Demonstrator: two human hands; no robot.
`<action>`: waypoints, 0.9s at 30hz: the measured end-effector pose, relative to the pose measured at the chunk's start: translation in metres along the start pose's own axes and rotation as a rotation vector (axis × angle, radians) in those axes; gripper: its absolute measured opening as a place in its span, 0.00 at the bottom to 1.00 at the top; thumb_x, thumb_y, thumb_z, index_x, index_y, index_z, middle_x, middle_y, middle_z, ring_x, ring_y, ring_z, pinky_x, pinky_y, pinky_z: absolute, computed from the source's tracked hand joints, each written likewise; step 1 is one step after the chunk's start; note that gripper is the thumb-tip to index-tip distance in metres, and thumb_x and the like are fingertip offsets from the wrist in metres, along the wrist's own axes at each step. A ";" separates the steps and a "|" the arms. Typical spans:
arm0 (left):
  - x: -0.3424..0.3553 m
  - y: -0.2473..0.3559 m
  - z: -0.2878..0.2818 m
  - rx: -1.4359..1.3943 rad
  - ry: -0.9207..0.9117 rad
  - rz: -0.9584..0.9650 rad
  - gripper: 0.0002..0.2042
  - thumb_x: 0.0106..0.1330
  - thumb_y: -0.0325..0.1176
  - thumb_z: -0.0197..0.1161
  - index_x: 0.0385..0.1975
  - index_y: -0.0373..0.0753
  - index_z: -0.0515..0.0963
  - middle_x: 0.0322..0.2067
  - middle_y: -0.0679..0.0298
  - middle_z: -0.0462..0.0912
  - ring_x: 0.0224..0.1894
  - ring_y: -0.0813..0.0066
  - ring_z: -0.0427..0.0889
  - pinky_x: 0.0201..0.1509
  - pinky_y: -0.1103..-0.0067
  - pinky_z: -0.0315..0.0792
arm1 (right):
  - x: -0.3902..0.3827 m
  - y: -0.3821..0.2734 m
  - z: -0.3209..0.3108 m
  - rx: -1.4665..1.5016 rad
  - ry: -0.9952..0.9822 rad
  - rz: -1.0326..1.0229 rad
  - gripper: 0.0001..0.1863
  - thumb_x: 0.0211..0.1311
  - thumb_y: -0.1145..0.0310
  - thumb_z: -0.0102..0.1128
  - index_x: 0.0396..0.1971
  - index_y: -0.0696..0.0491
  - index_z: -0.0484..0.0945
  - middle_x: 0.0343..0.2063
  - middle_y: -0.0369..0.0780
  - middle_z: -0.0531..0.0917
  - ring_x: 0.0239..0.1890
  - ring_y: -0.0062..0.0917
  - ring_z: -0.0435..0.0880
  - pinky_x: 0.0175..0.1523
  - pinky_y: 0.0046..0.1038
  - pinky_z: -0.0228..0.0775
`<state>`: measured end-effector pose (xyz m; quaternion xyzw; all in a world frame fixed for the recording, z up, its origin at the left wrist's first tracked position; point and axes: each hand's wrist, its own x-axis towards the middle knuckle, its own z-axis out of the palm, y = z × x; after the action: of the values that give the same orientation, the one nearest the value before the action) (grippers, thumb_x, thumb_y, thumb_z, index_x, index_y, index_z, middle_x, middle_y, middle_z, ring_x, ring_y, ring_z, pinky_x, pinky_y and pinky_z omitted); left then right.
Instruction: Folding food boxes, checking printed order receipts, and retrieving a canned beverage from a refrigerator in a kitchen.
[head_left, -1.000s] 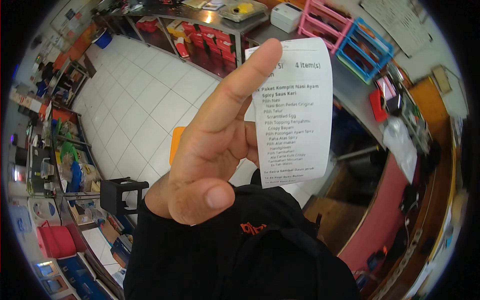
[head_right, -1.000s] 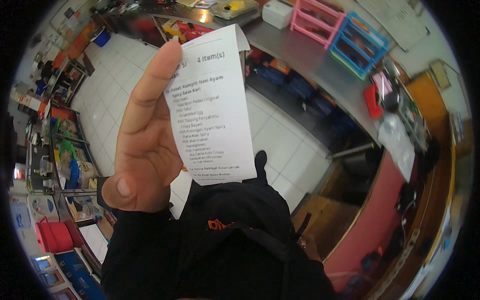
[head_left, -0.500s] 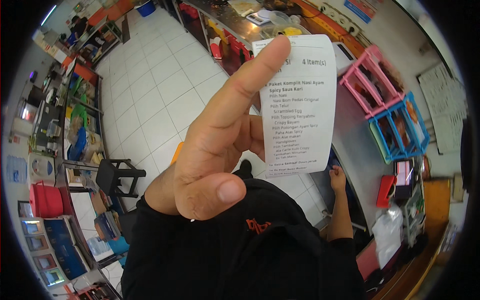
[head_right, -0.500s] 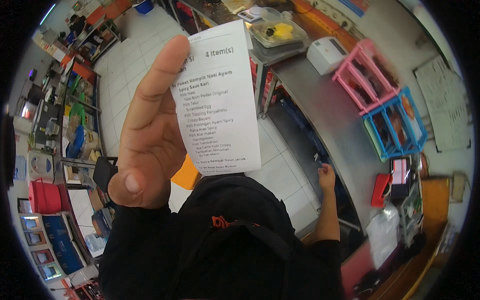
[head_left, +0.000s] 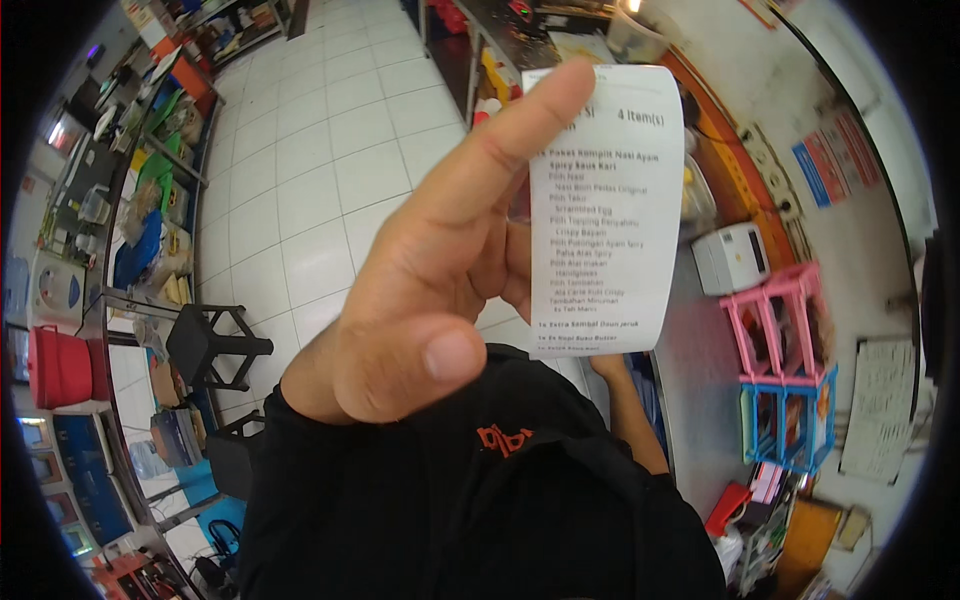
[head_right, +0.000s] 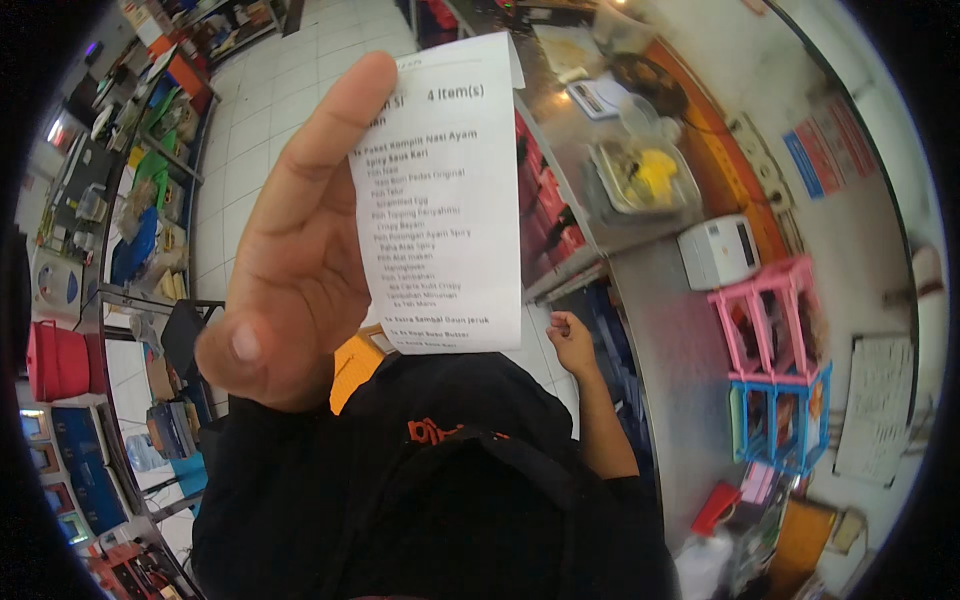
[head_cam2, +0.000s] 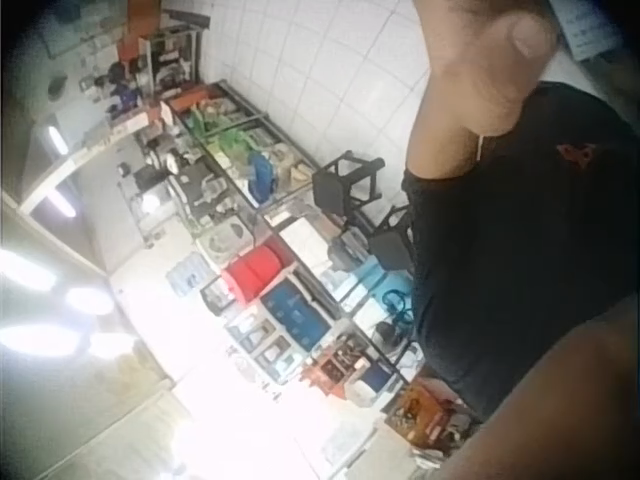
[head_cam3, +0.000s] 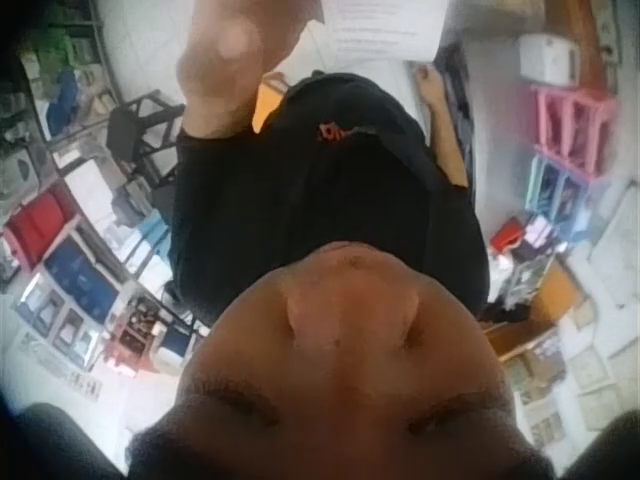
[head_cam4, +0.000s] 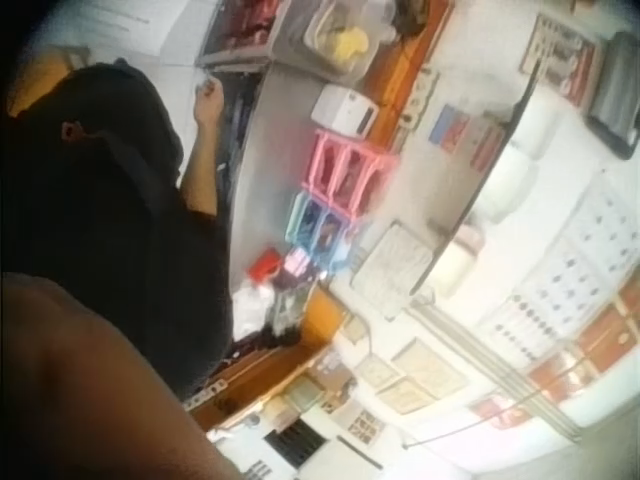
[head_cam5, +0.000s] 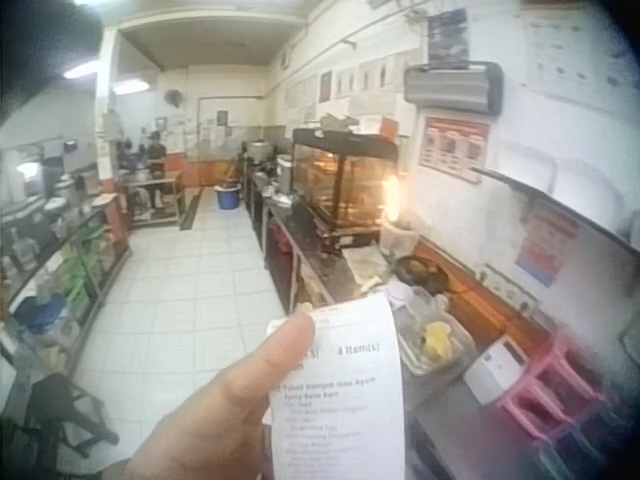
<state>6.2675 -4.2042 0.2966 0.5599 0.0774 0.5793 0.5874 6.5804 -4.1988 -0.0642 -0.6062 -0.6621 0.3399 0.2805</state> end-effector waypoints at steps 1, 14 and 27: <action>0.006 0.007 -0.019 0.000 0.028 -0.012 0.52 0.56 0.57 0.59 0.69 0.29 0.38 0.65 0.48 0.57 0.51 0.68 0.79 0.47 0.79 0.75 | 0.025 -0.017 0.008 0.018 -0.027 -0.016 0.17 0.56 0.74 0.62 0.47 0.56 0.75 0.38 0.40 0.81 0.37 0.22 0.79 0.45 0.24 0.72; 0.074 0.058 -0.220 0.273 0.265 0.002 0.51 0.55 0.57 0.56 0.67 0.23 0.39 0.66 0.38 0.50 0.65 0.53 0.61 0.62 0.67 0.66 | 0.316 -0.218 0.094 0.805 -0.269 -0.222 0.12 0.62 0.75 0.56 0.45 0.58 0.73 0.38 0.38 0.80 0.41 0.18 0.78 0.48 0.21 0.70; 0.266 0.040 -0.415 0.383 0.232 -0.145 0.52 0.54 0.59 0.57 0.67 0.24 0.41 0.65 0.37 0.53 0.67 0.50 0.59 0.67 0.62 0.60 | 0.560 -0.497 0.028 1.234 -0.732 -0.743 0.35 0.67 0.55 0.52 0.66 0.58 0.52 0.51 0.51 0.75 0.52 0.30 0.77 0.57 0.30 0.67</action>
<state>6.0210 -3.7761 0.3244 0.5839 0.2928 0.5707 0.4976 6.1942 -3.6626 0.2884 0.0671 -0.5630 0.7057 0.4248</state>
